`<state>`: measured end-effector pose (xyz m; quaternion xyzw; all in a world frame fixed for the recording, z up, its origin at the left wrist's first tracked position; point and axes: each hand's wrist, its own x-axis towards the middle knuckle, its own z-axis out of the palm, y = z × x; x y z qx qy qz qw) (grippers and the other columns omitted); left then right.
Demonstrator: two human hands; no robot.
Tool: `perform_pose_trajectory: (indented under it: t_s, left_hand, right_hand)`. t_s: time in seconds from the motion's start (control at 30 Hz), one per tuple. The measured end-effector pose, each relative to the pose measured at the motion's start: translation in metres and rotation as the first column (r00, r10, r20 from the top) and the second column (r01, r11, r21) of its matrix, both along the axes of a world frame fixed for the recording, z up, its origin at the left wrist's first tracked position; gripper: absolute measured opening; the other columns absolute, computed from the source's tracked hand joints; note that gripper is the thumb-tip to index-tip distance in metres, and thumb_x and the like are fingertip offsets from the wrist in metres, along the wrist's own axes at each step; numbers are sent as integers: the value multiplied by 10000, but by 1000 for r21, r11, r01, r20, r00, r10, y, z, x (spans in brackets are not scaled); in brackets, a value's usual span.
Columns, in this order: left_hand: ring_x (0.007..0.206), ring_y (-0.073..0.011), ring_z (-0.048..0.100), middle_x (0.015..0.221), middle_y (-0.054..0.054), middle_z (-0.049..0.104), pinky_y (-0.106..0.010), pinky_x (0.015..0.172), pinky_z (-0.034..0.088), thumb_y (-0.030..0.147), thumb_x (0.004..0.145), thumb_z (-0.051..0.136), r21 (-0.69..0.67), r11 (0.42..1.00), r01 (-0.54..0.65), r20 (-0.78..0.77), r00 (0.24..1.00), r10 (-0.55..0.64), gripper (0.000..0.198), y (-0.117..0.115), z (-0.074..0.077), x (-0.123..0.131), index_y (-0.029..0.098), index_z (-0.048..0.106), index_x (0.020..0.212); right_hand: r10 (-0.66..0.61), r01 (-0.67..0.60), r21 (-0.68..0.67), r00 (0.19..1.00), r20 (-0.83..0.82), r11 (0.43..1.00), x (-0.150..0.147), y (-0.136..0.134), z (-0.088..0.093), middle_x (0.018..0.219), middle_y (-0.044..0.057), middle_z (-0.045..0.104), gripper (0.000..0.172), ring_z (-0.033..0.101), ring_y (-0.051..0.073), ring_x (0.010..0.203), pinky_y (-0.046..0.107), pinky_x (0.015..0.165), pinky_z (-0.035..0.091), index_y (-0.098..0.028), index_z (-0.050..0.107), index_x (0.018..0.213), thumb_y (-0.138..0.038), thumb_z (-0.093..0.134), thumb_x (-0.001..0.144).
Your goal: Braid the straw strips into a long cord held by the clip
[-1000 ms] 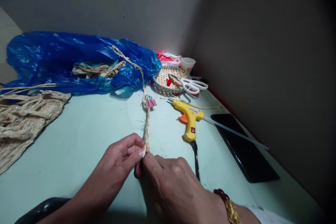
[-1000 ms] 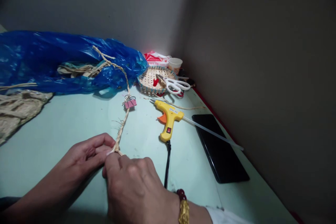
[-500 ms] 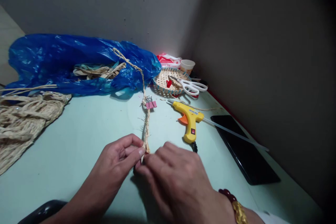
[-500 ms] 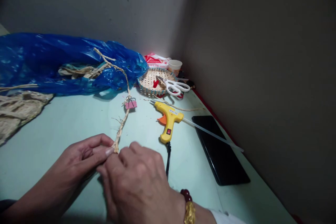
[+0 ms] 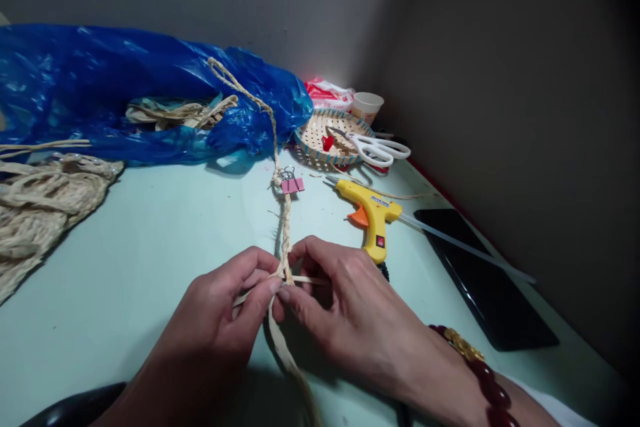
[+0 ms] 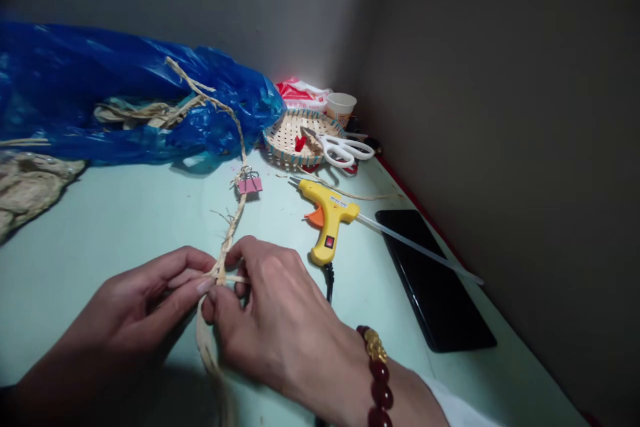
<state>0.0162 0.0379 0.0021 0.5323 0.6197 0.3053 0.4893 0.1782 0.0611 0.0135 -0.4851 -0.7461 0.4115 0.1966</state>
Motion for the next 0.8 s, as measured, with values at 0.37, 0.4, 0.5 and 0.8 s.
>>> perform_pose_trajectory:
  t_s: [0.37,0.4,0.5,0.8]
  left_hand:
    - [511,-117,444,527,65,558,-213,514,317,418,787,552,-55,997,-46,-58,997,43,204,2,6,4,233,552,700]
    - [503,-119,439,523,61,561,-217,504,308,420,781,556,-60,997,-51,-66,997,47,209,2,6,4,233,551,690]
    - [514,-131,470,534,49,604,-224,516,330,414,771,561,-53,997,-53,-78,996,49,193,2,6,3,235,560,700]
    - [583,-169,598,630,48,694,-257,581,396,400,772,532,-8,998,-68,-241,968,64,136,-5,7,5,264,536,766]
  right_hand:
    - [-58,44,-132,993,-105,990,1,4,0,604,-39,546,191,418,80,535,203,503,312,-189,641,832,-271,485,906]
    - [-66,40,-192,989,-130,981,1,5,0,604,-34,540,201,404,82,532,206,492,302,-181,639,820,-285,488,903]
    - [-112,24,-352,966,-231,936,1,6,-1,568,-38,498,193,351,77,505,207,459,256,-171,624,779,-306,527,877]
    - [-295,82,-507,887,-355,858,-10,1,-3,529,-76,362,99,258,54,470,182,408,198,-147,621,805,-236,639,767]
